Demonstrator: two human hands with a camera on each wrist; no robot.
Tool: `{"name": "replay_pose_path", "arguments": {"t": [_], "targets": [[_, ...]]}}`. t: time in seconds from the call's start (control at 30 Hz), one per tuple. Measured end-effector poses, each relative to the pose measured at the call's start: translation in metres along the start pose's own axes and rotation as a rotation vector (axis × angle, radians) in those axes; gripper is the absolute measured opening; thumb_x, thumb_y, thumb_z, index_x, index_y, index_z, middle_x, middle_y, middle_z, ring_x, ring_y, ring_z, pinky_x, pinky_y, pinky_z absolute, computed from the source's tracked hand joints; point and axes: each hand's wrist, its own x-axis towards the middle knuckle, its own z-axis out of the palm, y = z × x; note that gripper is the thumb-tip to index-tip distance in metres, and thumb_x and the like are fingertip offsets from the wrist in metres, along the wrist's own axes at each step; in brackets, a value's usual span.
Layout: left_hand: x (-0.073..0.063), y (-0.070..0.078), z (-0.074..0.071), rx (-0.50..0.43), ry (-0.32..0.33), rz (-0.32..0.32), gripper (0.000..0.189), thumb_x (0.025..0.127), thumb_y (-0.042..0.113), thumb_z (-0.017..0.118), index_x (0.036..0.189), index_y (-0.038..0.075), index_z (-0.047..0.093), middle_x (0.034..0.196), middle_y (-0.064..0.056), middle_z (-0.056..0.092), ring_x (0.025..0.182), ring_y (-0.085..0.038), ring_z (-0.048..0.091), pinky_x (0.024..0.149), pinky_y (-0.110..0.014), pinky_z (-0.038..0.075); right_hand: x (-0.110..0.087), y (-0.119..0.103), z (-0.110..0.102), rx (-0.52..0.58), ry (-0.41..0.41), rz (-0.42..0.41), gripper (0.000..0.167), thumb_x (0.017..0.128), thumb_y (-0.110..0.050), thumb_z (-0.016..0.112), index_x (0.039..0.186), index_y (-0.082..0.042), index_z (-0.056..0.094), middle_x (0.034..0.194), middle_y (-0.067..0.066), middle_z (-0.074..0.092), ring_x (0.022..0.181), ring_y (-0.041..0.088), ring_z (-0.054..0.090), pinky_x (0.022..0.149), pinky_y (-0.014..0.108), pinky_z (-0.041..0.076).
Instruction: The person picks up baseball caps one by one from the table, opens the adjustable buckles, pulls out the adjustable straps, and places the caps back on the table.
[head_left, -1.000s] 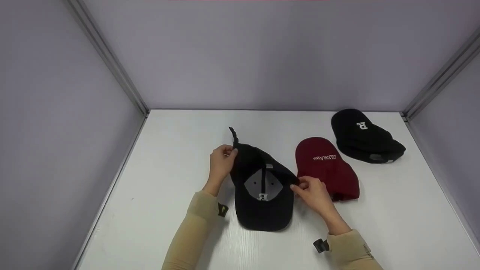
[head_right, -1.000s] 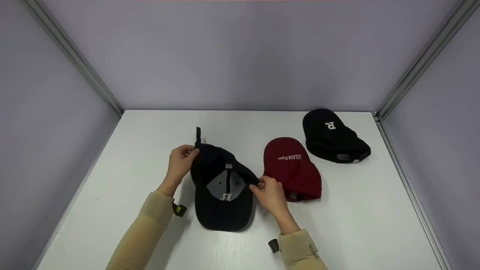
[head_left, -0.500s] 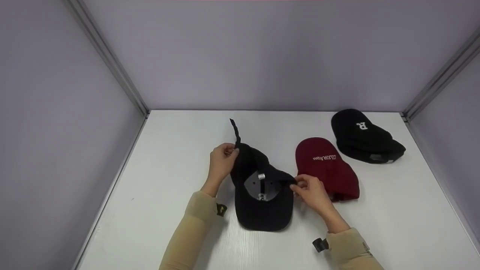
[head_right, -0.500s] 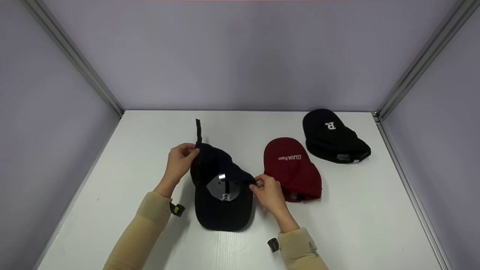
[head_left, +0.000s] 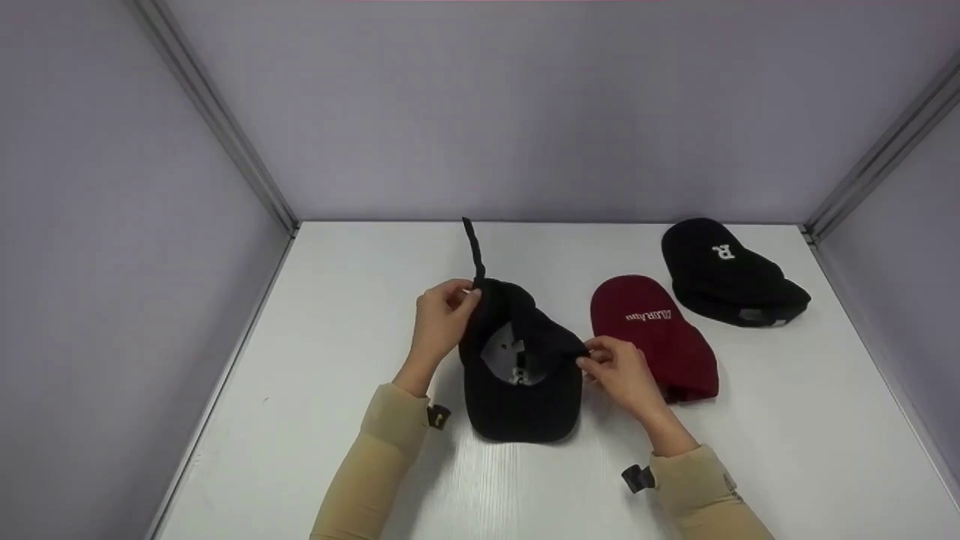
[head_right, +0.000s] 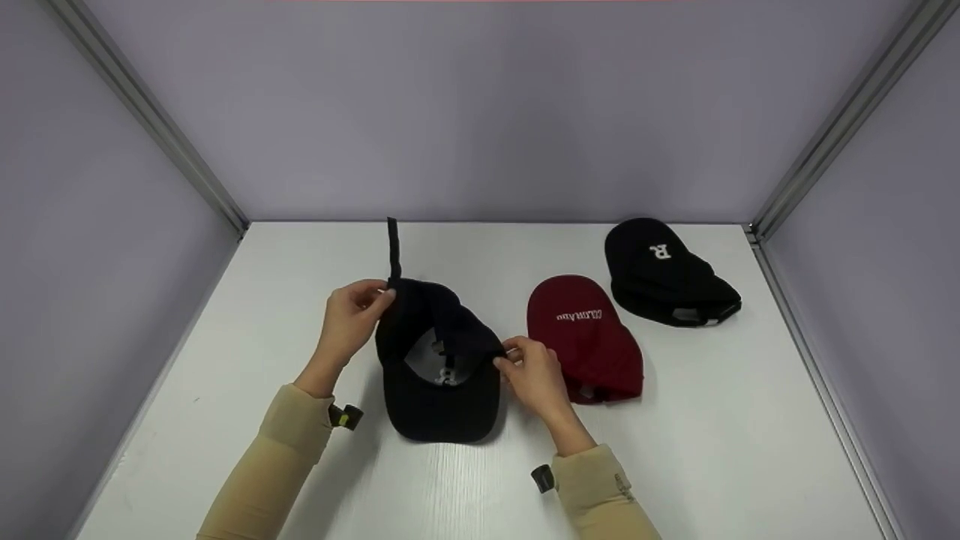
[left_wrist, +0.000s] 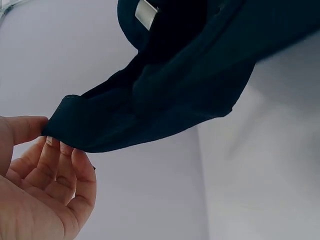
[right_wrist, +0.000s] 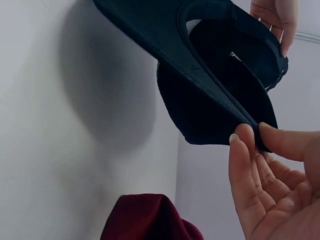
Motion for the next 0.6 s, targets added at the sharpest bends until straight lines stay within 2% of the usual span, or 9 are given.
{"name": "replay_pose_path", "arguments": {"t": [0.1, 0.2, 0.33, 0.43, 0.6], "targets": [[0.0, 0.006, -0.004, -0.012, 0.009, 0.035, 0.014, 0.094, 0.013, 0.067, 0.1, 0.001, 0.072, 0.073, -0.003, 0.067, 0.061, -0.013, 0.057, 0.058, -0.027, 0.046, 0.003, -0.004, -0.001, 0.005, 0.001, -0.023, 0.018, 0.09, 0.003, 0.068, 0.107, 0.004, 0.066, 0.087, 0.013, 0.07, 0.071, 0.031, 0.069, 0.063, 0.043, 0.057], [0.0, 0.012, -0.008, -0.01, 0.016, 0.063, 0.014, 0.095, 0.012, 0.066, 0.101, 0.001, 0.071, 0.072, -0.003, 0.067, 0.061, -0.013, 0.057, 0.057, -0.027, 0.046, 0.006, -0.009, -0.002, 0.002, 0.012, -0.049, 0.016, 0.09, 0.004, 0.067, 0.106, 0.004, 0.066, 0.087, 0.014, 0.071, 0.071, 0.031, 0.069, 0.062, 0.043, 0.057], [0.002, 0.021, -0.014, -0.015, 0.008, 0.073, 0.014, 0.096, 0.013, 0.064, 0.104, 0.002, 0.068, 0.073, -0.003, 0.067, 0.061, -0.013, 0.058, 0.057, -0.026, 0.047, 0.01, -0.015, -0.004, -0.006, 0.029, -0.074, 0.016, 0.09, 0.005, 0.066, 0.106, 0.004, 0.066, 0.087, 0.014, 0.07, 0.072, 0.032, 0.069, 0.056, 0.032, 0.055], [0.003, 0.026, -0.018, -0.021, -0.001, 0.083, 0.014, 0.097, 0.013, 0.063, 0.104, 0.002, 0.067, 0.075, -0.003, 0.068, 0.062, -0.013, 0.059, 0.058, -0.027, 0.048, 0.013, -0.02, -0.005, -0.01, 0.035, -0.09, 0.016, 0.09, 0.005, 0.066, 0.106, 0.004, 0.065, 0.088, 0.015, 0.07, 0.073, 0.031, 0.07, 0.056, 0.029, 0.054], [0.006, 0.034, -0.026, -0.017, -0.012, 0.113, 0.014, 0.097, 0.012, 0.063, 0.103, 0.001, 0.068, 0.078, -0.003, 0.068, 0.065, -0.013, 0.06, 0.063, -0.028, 0.051, 0.02, -0.025, -0.007, 0.003, 0.044, -0.11, 0.017, 0.091, 0.006, 0.064, 0.108, 0.005, 0.065, 0.091, 0.016, 0.07, 0.074, 0.027, 0.069, 0.064, 0.04, 0.057]]}}
